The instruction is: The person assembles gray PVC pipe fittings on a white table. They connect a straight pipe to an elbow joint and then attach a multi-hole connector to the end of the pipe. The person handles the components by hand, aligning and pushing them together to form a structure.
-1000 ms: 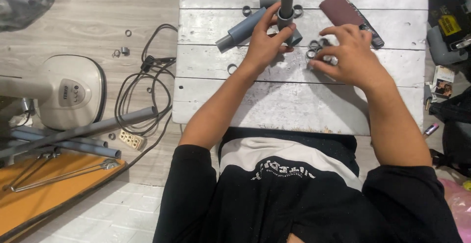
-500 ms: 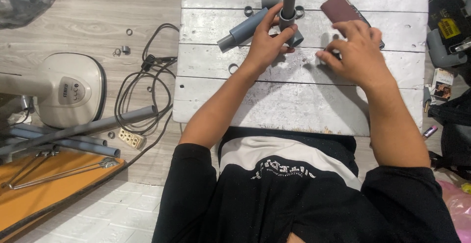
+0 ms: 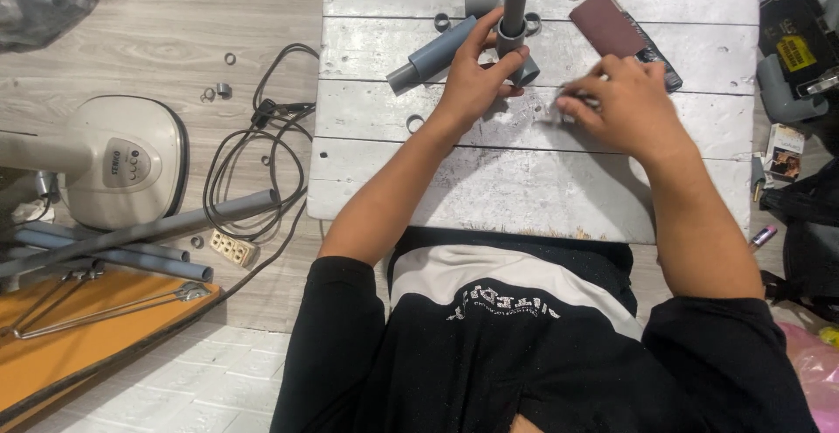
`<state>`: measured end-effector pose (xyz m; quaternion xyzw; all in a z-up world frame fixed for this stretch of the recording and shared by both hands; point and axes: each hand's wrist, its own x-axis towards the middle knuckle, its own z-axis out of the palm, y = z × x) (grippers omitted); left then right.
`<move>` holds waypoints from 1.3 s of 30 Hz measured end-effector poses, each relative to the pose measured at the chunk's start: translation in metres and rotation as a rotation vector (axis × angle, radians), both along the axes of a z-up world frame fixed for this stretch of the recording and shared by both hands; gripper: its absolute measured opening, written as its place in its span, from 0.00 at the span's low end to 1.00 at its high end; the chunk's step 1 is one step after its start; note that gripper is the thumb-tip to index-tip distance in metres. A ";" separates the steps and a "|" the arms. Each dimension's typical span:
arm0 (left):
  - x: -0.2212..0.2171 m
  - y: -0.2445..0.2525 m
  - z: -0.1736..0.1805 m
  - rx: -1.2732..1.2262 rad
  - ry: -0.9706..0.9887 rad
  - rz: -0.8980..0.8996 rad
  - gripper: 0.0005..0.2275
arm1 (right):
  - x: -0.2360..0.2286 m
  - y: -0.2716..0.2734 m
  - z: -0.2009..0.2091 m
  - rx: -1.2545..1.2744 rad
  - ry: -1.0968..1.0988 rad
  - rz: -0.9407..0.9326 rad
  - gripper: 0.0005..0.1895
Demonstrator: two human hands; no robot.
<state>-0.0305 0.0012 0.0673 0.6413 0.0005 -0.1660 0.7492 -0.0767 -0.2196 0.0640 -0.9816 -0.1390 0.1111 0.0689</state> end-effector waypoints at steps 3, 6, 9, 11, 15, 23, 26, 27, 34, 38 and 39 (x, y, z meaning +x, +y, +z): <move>0.000 0.000 0.001 0.010 0.002 -0.003 0.24 | 0.001 -0.007 -0.005 -0.058 -0.063 -0.034 0.25; 0.000 0.000 0.001 0.012 0.005 -0.004 0.24 | -0.002 -0.001 0.010 -0.058 0.016 -0.010 0.23; -0.001 0.000 0.000 0.020 -0.004 -0.010 0.24 | -0.006 0.009 0.021 0.002 0.102 0.108 0.23; -0.001 0.000 0.001 0.030 -0.014 -0.017 0.25 | -0.009 0.016 0.023 0.059 0.125 0.189 0.23; -0.001 0.000 0.002 0.048 -0.012 -0.017 0.25 | -0.010 0.023 0.020 0.118 0.205 0.239 0.25; 0.000 0.000 0.001 0.049 -0.009 -0.013 0.25 | -0.001 0.001 0.002 -0.009 -0.007 -0.096 0.26; -0.001 0.000 0.003 0.058 0.001 -0.018 0.26 | -0.006 0.008 0.019 -0.031 0.076 -0.057 0.26; -0.001 0.000 0.003 0.056 -0.001 -0.014 0.26 | -0.008 0.011 0.022 0.019 0.158 -0.018 0.27; 0.000 0.000 0.000 0.061 -0.020 -0.009 0.25 | -0.006 0.020 0.017 0.049 0.108 -0.080 0.23; -0.001 0.000 0.004 0.073 -0.014 -0.014 0.25 | -0.003 -0.001 -0.010 0.021 -0.232 -0.021 0.25; -0.001 0.000 0.003 0.066 -0.008 -0.014 0.25 | -0.004 0.006 0.003 0.026 -0.057 -0.012 0.25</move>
